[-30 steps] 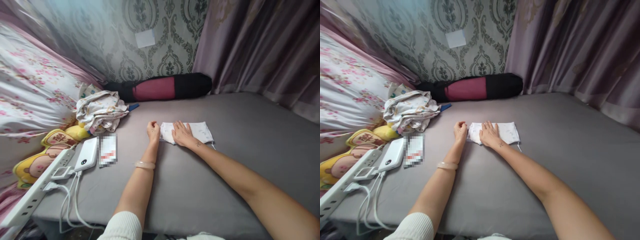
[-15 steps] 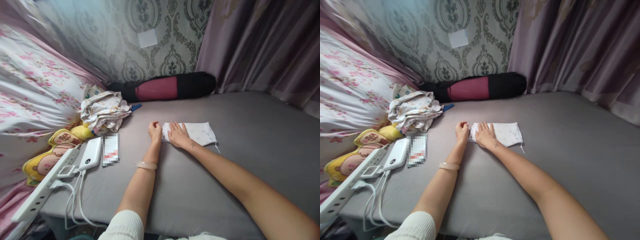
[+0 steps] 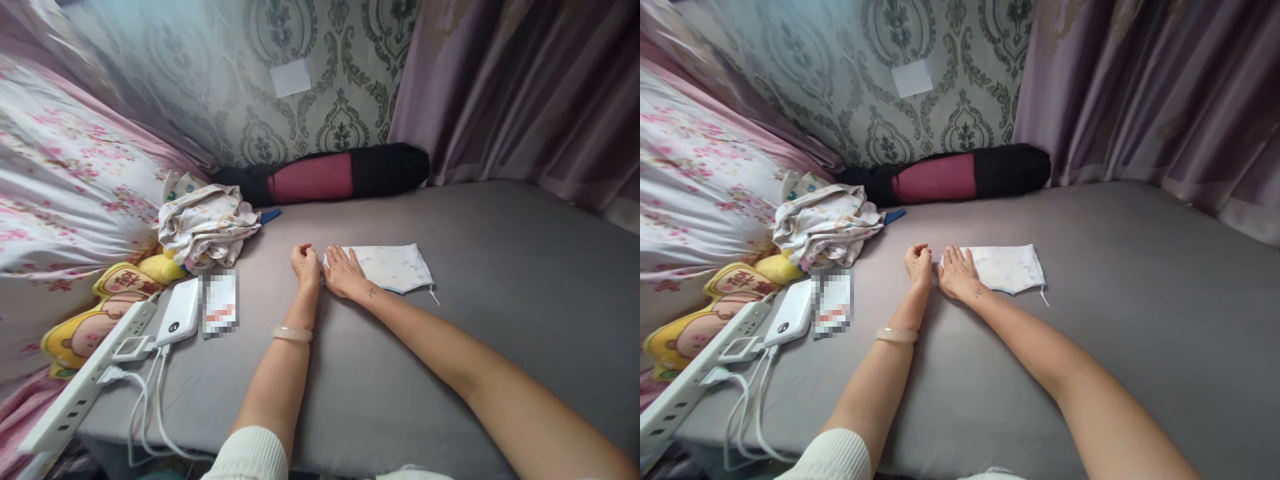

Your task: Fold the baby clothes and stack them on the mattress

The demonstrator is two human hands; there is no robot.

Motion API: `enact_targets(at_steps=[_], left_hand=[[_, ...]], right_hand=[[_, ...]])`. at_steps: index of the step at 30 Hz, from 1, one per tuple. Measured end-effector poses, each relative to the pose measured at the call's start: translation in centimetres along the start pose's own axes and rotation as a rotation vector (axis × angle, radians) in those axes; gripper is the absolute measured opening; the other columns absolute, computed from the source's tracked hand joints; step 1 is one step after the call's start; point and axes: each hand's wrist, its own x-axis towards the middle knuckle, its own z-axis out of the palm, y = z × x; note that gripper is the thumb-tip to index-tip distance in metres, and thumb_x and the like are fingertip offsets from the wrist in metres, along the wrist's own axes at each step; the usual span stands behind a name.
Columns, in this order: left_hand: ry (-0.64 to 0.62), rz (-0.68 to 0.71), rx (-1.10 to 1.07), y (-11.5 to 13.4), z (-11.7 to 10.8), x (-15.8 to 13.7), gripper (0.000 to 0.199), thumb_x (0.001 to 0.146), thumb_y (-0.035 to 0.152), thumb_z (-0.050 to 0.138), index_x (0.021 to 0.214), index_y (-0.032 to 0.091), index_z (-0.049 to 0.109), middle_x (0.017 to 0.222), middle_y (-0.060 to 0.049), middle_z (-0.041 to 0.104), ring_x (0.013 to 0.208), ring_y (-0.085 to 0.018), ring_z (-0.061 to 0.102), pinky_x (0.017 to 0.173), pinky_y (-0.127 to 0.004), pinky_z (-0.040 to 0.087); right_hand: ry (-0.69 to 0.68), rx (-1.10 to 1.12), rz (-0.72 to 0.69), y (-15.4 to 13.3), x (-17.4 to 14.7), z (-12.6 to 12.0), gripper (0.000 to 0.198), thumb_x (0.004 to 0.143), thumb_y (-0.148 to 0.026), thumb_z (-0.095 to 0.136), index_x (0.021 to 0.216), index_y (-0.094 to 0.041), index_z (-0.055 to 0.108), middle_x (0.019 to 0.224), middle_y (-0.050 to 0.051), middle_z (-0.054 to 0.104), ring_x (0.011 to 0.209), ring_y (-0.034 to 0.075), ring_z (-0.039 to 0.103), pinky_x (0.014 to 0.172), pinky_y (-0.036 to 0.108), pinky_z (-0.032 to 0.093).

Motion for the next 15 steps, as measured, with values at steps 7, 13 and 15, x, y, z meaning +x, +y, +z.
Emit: enact_targets(at_steps=[7,13,15], left_hand=[[-0.02,0.01,0.008,-0.2,0.1,0.0,0.031,0.078,0.021,0.04,0.099,0.015,0.063,0.088,-0.008,0.069,0.086,-0.018,0.066,0.084,-0.034,0.052],[-0.011,0.007,-0.002,0.2,0.0,-0.2,0.03,0.076,0.02,0.042,0.096,0.016,0.064,0.084,-0.007,0.068,0.08,-0.018,0.065,0.08,-0.033,0.052],[-0.007,-0.006,-0.03,0.4,0.0,-0.3,0.029,0.075,0.02,0.043,0.094,0.015,0.064,0.082,-0.006,0.068,0.076,-0.017,0.064,0.077,-0.031,0.051]], right_hand=[[-0.01,0.021,0.003,0.2,0.1,0.0,0.061,0.097,-0.035,0.019,0.148,-0.005,0.032,0.156,0.015,0.025,0.144,0.025,0.021,0.117,0.048,0.009],[0.07,-0.005,0.05,1.3,-0.7,-0.6,0.057,0.097,-0.034,0.023,0.148,-0.011,0.035,0.155,0.013,0.029,0.143,0.028,0.02,0.115,0.056,0.003],[0.045,-0.016,0.062,1.6,-0.9,-0.5,0.056,0.097,-0.034,0.024,0.148,-0.015,0.035,0.155,0.012,0.031,0.143,0.029,0.021,0.114,0.058,0.005]])
